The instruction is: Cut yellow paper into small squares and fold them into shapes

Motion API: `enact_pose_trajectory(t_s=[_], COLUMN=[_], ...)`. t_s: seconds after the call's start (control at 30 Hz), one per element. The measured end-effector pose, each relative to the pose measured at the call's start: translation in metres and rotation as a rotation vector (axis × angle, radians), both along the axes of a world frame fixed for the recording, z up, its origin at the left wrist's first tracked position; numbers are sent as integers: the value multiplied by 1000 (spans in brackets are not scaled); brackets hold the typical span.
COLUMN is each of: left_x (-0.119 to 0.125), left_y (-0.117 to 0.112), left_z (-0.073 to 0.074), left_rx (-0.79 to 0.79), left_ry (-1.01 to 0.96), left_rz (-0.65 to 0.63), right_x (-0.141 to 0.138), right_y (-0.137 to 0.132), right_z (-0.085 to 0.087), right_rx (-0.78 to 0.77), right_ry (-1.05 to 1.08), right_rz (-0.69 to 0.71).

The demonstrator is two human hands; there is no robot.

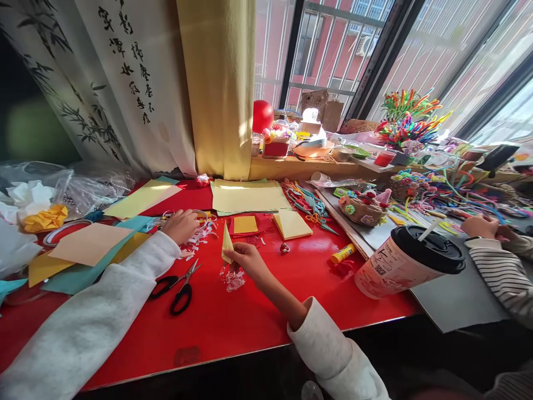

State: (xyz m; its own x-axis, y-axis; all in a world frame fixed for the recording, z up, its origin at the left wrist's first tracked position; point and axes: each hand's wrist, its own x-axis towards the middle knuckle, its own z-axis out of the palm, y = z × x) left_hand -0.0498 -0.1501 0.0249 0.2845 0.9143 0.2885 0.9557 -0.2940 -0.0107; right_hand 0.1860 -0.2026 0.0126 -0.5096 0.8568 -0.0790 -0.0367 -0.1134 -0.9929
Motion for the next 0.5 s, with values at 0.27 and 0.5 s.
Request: enact_pose_trajectory(t_s=[0.27, 0.5], left_x=[-43, -35], left_y=[15, -13], left_z=[24, 47], left_rx=[46, 324], left_ry=[-663, -1682], left_rz=[124, 151], right_x=[5, 1], right_y=[2, -3], right_z=[7, 1], right_rx=[-13, -15], right_ry=[20, -49], right_rz=[-39, 163])
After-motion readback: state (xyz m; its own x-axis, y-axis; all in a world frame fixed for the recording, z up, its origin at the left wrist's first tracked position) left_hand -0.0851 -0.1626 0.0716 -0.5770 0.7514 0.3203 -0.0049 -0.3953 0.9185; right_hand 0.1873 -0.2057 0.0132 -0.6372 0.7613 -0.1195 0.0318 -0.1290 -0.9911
